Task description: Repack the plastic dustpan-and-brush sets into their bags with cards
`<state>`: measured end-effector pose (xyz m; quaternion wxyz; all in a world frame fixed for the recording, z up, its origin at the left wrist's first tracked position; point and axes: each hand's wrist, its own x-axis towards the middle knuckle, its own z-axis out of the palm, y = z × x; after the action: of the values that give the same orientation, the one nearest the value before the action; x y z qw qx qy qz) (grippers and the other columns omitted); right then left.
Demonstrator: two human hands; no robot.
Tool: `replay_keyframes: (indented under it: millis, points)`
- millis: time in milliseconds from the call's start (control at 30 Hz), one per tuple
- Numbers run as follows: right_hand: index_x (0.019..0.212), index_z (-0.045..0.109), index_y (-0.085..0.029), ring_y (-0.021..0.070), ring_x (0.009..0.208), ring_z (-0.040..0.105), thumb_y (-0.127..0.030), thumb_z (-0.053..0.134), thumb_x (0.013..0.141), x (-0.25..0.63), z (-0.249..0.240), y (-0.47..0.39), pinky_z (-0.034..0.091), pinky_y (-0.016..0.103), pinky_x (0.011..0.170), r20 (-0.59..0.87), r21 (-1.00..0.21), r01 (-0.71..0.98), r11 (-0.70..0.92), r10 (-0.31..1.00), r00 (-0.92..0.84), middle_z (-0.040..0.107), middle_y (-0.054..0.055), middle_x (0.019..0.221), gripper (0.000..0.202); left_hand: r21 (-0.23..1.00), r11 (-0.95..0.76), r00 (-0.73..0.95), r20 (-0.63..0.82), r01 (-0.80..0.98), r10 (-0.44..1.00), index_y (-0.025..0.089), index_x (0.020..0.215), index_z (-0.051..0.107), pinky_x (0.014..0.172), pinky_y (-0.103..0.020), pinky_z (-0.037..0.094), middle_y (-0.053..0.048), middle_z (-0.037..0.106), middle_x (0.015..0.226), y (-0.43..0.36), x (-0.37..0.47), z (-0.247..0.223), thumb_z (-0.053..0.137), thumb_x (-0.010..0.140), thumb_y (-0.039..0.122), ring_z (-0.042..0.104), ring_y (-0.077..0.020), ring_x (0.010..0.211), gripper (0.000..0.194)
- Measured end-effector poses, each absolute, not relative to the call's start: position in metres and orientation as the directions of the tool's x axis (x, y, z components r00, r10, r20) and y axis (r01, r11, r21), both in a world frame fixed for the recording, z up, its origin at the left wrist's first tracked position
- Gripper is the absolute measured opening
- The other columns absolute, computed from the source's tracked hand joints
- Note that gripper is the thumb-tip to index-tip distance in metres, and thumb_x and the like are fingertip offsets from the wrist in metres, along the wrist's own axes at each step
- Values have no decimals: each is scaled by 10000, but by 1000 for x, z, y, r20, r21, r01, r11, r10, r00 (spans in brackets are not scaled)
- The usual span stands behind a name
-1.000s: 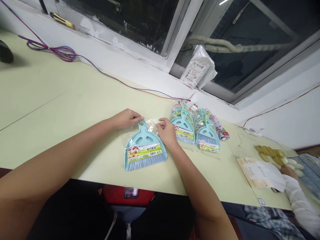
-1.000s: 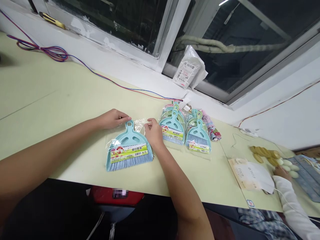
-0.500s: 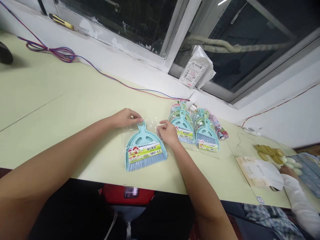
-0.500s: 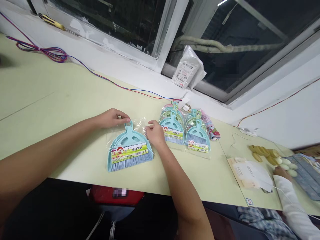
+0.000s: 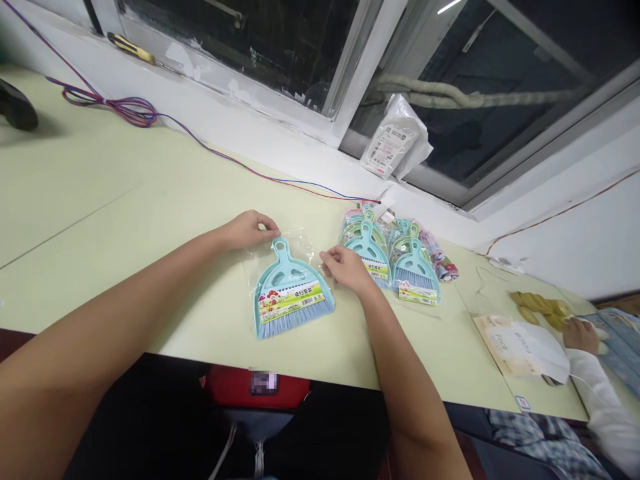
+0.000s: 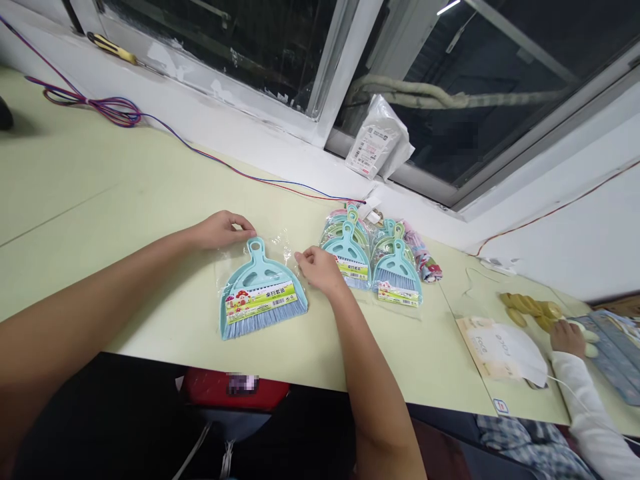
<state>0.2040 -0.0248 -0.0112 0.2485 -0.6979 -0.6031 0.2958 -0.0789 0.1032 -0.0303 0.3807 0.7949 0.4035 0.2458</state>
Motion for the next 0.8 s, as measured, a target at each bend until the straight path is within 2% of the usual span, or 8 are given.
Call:
replay_keyframes:
  millis: [133,267,333,500,800]
  points:
    - [873,689,-187,161,726,671,-474,648,913,217,9,-35,474,224,499,-372,-660,735,-156,917,-140,753,75,886,293,790,-353,490,77,501,868,238,954,818,653,-312,519,-49,780,934,107,-84,-29,687,786,627,679,-200,747,444]
    - [887,733,-188,138,679,613,-427,734,829,224,15,-36,446,217,502,-469,-592,794,-136,860,-202,718,39,807,246,759,-357,456,89,544,886,243,970,823,670,-323,505,-55,779,936,107,-89,-24,654,794,685,671,-212,767,504]
    - [878,728,-186,129,671,600,-424,753,801,223,15,-35,436,215,515,-461,-584,800,-136,867,-189,711,27,803,252,749,-372,474,88,548,876,251,960,830,704,-324,504,-56,783,963,107,-90,-22,664,781,701,677,-223,810,513]
    - [792,714,-186,130,715,617,-346,745,770,216,16,-37,449,226,608,-326,-600,798,-60,929,-176,705,2,776,164,754,-380,566,13,536,824,280,916,852,740,-317,503,-42,793,936,109,-95,-19,709,743,676,682,-237,854,455]
    - [772,766,-191,147,725,635,-319,699,778,210,14,-37,443,249,627,-287,-555,831,-29,945,-159,731,1,764,145,776,-339,546,-9,533,838,271,901,844,711,-309,489,-38,792,919,119,-100,-24,709,756,636,678,-222,847,416]
